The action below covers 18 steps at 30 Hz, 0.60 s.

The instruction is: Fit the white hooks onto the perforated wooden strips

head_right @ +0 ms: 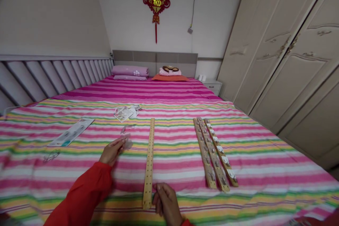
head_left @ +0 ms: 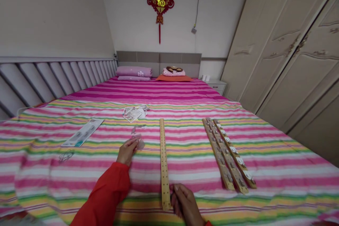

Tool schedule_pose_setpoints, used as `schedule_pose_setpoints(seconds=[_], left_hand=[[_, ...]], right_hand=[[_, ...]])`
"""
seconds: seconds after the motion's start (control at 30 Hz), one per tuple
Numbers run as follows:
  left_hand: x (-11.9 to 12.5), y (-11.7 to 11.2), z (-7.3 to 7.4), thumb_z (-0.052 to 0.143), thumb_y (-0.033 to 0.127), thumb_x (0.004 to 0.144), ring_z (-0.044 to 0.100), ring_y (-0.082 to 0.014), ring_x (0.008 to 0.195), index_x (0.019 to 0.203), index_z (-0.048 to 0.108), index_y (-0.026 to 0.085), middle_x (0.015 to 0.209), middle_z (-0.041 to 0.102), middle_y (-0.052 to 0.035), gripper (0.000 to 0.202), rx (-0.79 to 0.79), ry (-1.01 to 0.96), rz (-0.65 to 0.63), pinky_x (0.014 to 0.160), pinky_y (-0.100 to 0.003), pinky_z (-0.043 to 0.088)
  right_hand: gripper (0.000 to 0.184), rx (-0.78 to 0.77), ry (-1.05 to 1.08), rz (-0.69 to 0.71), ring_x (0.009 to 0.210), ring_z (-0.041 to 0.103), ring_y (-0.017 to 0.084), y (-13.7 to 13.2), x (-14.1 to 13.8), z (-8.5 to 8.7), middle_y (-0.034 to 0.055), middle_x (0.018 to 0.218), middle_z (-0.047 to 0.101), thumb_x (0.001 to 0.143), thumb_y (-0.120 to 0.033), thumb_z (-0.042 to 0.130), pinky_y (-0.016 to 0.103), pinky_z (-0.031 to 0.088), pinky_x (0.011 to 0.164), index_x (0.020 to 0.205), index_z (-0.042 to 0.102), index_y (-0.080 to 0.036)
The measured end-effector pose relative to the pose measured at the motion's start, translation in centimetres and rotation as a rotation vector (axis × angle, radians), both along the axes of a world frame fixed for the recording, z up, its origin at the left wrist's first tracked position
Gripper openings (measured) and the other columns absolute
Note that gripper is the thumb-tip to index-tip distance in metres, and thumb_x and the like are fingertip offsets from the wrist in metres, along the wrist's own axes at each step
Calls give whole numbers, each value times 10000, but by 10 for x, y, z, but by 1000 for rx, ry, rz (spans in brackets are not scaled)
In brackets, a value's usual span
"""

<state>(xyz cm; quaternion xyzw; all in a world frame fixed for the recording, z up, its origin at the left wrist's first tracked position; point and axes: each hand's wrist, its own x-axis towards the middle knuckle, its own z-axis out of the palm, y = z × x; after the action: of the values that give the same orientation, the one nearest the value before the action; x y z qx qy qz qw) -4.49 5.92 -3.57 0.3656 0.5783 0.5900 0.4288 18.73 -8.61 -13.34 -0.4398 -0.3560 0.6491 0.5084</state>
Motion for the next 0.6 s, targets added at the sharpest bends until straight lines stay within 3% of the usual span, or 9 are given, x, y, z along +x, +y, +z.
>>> schedule_pose_setpoints(seconds=[0.1,0.27,0.43,0.6], left_hand=[[10,-28,10,682,46,674,556,-40,461,763,689,104,562,634,9,107,-91,-420,-49,467,-113,468],[23,-54,19,537,-27,797,583,-45,436,740,623,102,560,636,6,166,-280,-754,-40,441,-108,495],[29,-55,14,480,1,847,596,-58,433,750,582,112,558,626,3,179,-396,-888,29,437,-127,507],[31,-53,5,474,-19,837,628,-70,489,756,591,102,593,645,-19,187,-377,-861,32,478,-128,521]], right_hand=[[498,11,16,-32,290,389,33,-1,-1,1,-27,485,562,741,-607,609,145,194,302,819,618,-115],[469,10,16,-123,293,334,29,-2,3,11,-41,463,535,689,-593,663,161,179,312,731,603,-130],[434,121,-91,-243,341,335,37,5,12,39,-40,483,526,687,-569,672,176,211,347,672,599,-142],[432,232,-157,-197,393,379,63,18,10,71,-42,508,530,645,-570,701,189,265,374,705,618,-151]])
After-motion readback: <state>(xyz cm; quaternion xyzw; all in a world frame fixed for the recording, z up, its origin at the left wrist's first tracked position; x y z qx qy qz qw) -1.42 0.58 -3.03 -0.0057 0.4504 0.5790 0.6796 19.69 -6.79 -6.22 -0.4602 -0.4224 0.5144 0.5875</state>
